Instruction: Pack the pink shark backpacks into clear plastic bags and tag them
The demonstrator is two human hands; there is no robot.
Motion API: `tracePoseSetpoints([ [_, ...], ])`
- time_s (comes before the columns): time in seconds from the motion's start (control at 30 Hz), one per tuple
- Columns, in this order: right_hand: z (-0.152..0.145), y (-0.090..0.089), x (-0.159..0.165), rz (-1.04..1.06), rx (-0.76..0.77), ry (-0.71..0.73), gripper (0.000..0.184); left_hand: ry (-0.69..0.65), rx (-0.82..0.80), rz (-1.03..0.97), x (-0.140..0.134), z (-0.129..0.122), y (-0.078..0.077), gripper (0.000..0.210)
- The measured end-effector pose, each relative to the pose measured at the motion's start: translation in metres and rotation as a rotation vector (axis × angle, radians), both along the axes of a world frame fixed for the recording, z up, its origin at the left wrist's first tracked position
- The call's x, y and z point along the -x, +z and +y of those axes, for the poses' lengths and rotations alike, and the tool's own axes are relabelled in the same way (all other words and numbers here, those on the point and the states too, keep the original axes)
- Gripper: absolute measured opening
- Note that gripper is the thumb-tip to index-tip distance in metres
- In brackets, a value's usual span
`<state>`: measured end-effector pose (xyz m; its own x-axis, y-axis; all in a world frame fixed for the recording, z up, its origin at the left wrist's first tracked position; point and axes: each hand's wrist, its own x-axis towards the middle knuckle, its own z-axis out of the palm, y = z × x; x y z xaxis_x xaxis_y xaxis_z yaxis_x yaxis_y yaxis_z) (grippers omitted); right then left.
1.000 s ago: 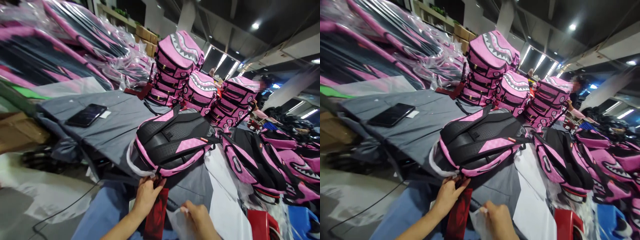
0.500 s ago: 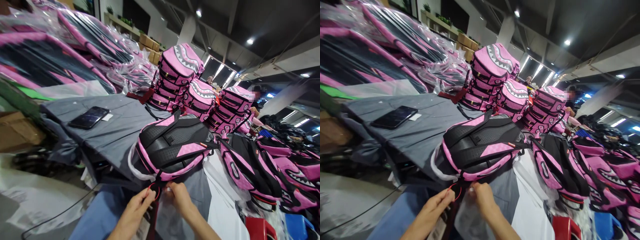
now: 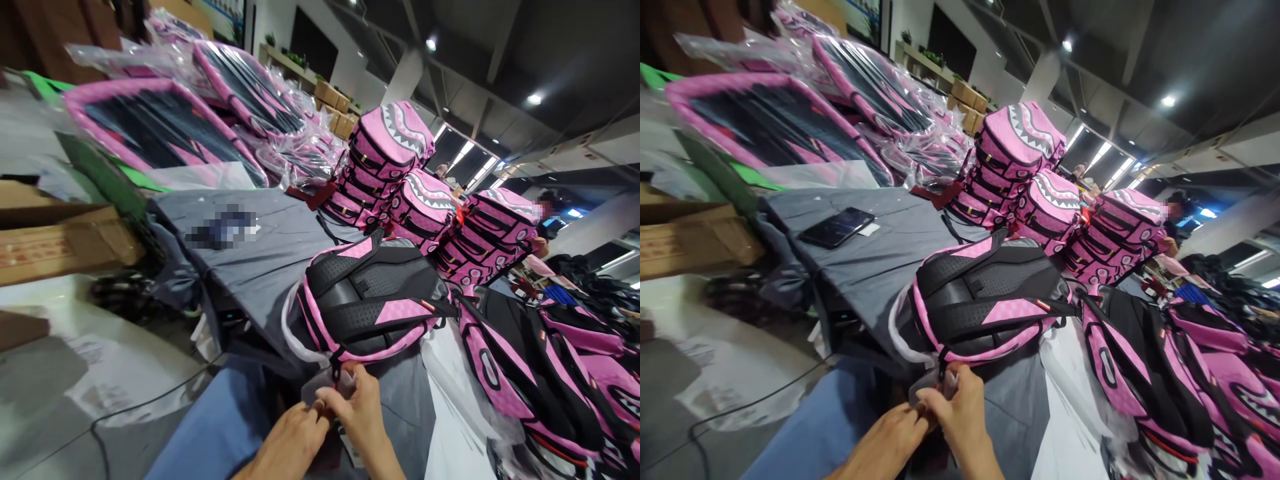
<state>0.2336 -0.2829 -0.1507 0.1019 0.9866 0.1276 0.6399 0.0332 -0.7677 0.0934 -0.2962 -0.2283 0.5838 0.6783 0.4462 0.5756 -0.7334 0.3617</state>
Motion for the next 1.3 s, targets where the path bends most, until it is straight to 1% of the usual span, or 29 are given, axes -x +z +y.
tracePoseSetpoints([
  [0.07, 0.0, -0.002, 0.003, -0.025, -0.029, -0.027, 0.024, 0.01, -0.012, -0.121, 0.007, 0.0, 0.009, 0.031],
  [0.13, 0.002, -0.005, 0.002, 0.0, -0.045, -0.029, 0.017, 0.08, 0.046, -0.377, 0.014, 0.001, 0.016, 0.015],
  [0.17, 0.004, -0.006, 0.001, 0.032, -0.037, -0.018, 0.016, 0.149, 0.125, -0.529, 0.017, 0.002, 0.019, 0.015],
  [0.2, 0.005, -0.007, -0.001, 0.072, -0.023, -0.006, 0.017, 0.231, 0.244, -0.669, 0.019, 0.005, 0.02, 0.02],
  [0.23, 0.006, -0.007, -0.003, 0.113, -0.008, 0.004, 0.017, 0.311, 0.399, -0.788, 0.02, 0.009, 0.022, 0.028],
  [0.27, 0.008, -0.008, -0.005, 0.149, 0.006, 0.01, 0.018, 0.366, 0.58, -0.885, 0.02, 0.013, 0.024, 0.036],
  [0.3, 0.009, -0.01, -0.007, 0.18, 0.016, 0.01, 0.018, 0.386, 0.761, -0.968, 0.02, 0.017, 0.026, 0.043],
  [0.37, 0.01, -0.013, -0.012, 0.23, 0.039, -0.006, 0.02, 0.349, 1.048, -1.121, 0.019, 0.023, 0.031, 0.055],
  [0.43, 0.01, -0.019, -0.016, 0.278, 0.068, -0.044, 0.023, 0.312, 1.236, -1.221, 0.018, 0.026, 0.038, 0.066],
  [0.5, 0.008, -0.024, -0.019, 0.328, 0.086, -0.085, 0.028, 0.279, 1.389, -1.265, 0.017, 0.025, 0.045, 0.068],
  [0.57, 0.006, -0.028, -0.022, 0.369, 0.094, -0.106, 0.03, 0.179, 1.55, -1.297, 0.015, 0.023, 0.049, 0.06],
  [0.63, 0.004, -0.028, -0.023, 0.393, 0.098, -0.11, 0.03, 0.091, 1.704, -1.367, 0.011, 0.021, 0.053, 0.045],
  [0.73, 0.001, -0.025, -0.025, 0.407, 0.108, -0.098, 0.03, 0.08, 2.005, -1.433, 0.001, 0.021, 0.058, 0.029],
  [0.8, -0.001, -0.021, -0.026, 0.403, 0.112, -0.071, 0.028, 0.1, 2.164, -1.473, -0.007, 0.02, 0.062, 0.031],
  [0.83, -0.001, -0.019, -0.026, 0.398, 0.111, -0.059, 0.027, 0.124, 2.2, -1.497, -0.012, 0.02, 0.064, 0.034],
  [0.9, -0.002, -0.015, -0.027, 0.389, 0.105, -0.047, 0.027, 0.214, 2.168, -1.556, -0.018, 0.019, 0.065, 0.031],
  [1.0, -0.001, -0.011, -0.026, 0.373, 0.101, -0.022, 0.024, 0.362, 2.026, -1.602, -0.022, 0.017, 0.061, 0.012],
  [1.13, -0.001, -0.007, -0.023, 0.351, 0.062, 0.015, 0.021, 0.534, 1.822, -1.663, -0.019, 0.018, 0.056, 0.017],
  [1.2, -0.002, -0.008, -0.023, 0.352, 0.045, 0.027, 0.02, 0.563, 1.777, -1.667, -0.017, 0.021, 0.057, 0.016],
  [1.3, -0.001, -0.011, -0.023, 0.351, 0.028, 0.029, 0.018, 0.55, 1.782, -1.641, -0.017, 0.025, 0.061, 0.018],
])
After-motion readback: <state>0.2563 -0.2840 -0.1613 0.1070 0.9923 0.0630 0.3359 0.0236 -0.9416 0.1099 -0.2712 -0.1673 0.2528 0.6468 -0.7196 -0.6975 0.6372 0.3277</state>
